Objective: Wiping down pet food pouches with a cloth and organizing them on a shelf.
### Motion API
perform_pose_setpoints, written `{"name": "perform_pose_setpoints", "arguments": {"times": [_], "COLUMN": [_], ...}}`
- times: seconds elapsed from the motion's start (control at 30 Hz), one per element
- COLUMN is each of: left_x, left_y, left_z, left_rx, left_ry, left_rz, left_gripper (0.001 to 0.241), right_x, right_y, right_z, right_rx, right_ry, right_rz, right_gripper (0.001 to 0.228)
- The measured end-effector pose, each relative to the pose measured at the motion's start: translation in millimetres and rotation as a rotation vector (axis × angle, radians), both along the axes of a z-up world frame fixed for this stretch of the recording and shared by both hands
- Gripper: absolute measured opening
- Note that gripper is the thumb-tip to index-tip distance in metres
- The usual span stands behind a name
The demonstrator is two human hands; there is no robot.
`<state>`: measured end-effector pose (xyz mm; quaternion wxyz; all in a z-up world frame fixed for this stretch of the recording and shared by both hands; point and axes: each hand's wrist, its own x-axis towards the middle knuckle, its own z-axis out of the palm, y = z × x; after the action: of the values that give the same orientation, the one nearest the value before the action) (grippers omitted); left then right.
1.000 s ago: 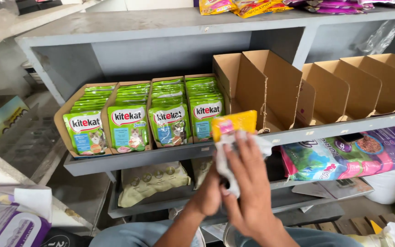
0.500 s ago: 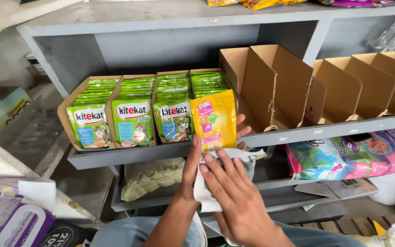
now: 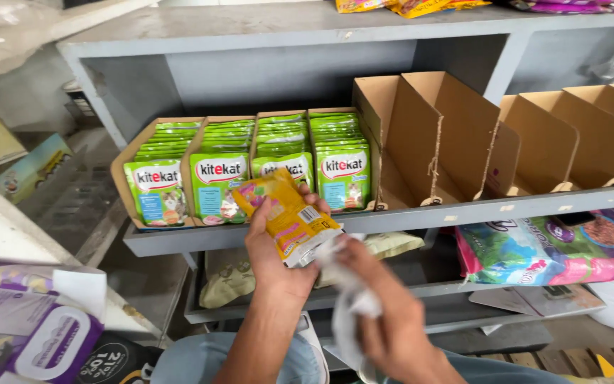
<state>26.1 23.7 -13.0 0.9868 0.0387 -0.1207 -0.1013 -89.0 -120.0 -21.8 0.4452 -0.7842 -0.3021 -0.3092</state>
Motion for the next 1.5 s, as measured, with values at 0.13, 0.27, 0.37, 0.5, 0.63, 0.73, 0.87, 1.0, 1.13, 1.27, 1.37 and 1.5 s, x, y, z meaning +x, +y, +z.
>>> {"name": "perform_pose_setpoints", "arguments": {"times": [0.13, 0.27, 0.37, 0.5, 0.63, 0.73, 0.87, 1.0, 1.13, 1.27, 1.37, 1.5], "left_x": [-19, -36, -41, -23, -31, -42, -36, -45, -47, -56, -38, -6], "left_y": [-2, -11, -19, -14, -25, -36, -30, -30, -54, -86, -101, -103], "left_z": [11, 18, 16, -6, -1, 8, 9, 18, 19, 42, 55, 89], "left_rx": [-0.084, -0.083, -0.074, -0.104, -0.051, 0.122, 0.189, 0.147, 0.115, 0.493, 0.806, 1.366], "left_ry": [-0.006, 0.064, -0.014, -0.282, -0.167, 0.051, 0.026, 0.067, -0.085, -0.384, -0.707, -0.985], "left_rz": [-0.003, 0.032, 0.002, -0.248, -0.202, -0.033, -0.056, 0.110, 0.188, 0.100, 0.185, 0.951], "left_gripper": [0.037, 0.051, 0.057, 0.061, 0.040, 0.037, 0.036, 0.069, 0.054, 0.061, 0.074, 0.069], "right_x": [1, 1, 0, -14, -5, -8, -15, -4, 5, 6, 16, 32], "right_y": [6, 6, 16, 28, 7, 0, 1, -24, -40, -61, -95, -144], "right_z": [-1, -17, -18, -11, -5, 10, 18, 9, -7, -9, -30, -62], "right_rx": [0.396, 0.346, 0.178, -0.211, -0.337, -0.251, -0.278, 0.017, 0.166, 0.287, 0.486, 0.785], "right_ry": [0.056, -0.133, -0.235, -0.271, -0.385, -0.362, -0.331, -0.014, -0.010, 0.045, 0.002, 0.186], "right_rz": [-0.372, -0.452, -0.393, -0.266, -0.388, -0.583, -0.407, -0.206, -0.205, -0.340, -0.441, -0.250], "right_gripper": [0.037, 0.041, 0.048, 0.047, 0.050, 0.045, 0.045, 0.021, 0.085, 0.048, 0.022, 0.033]}}
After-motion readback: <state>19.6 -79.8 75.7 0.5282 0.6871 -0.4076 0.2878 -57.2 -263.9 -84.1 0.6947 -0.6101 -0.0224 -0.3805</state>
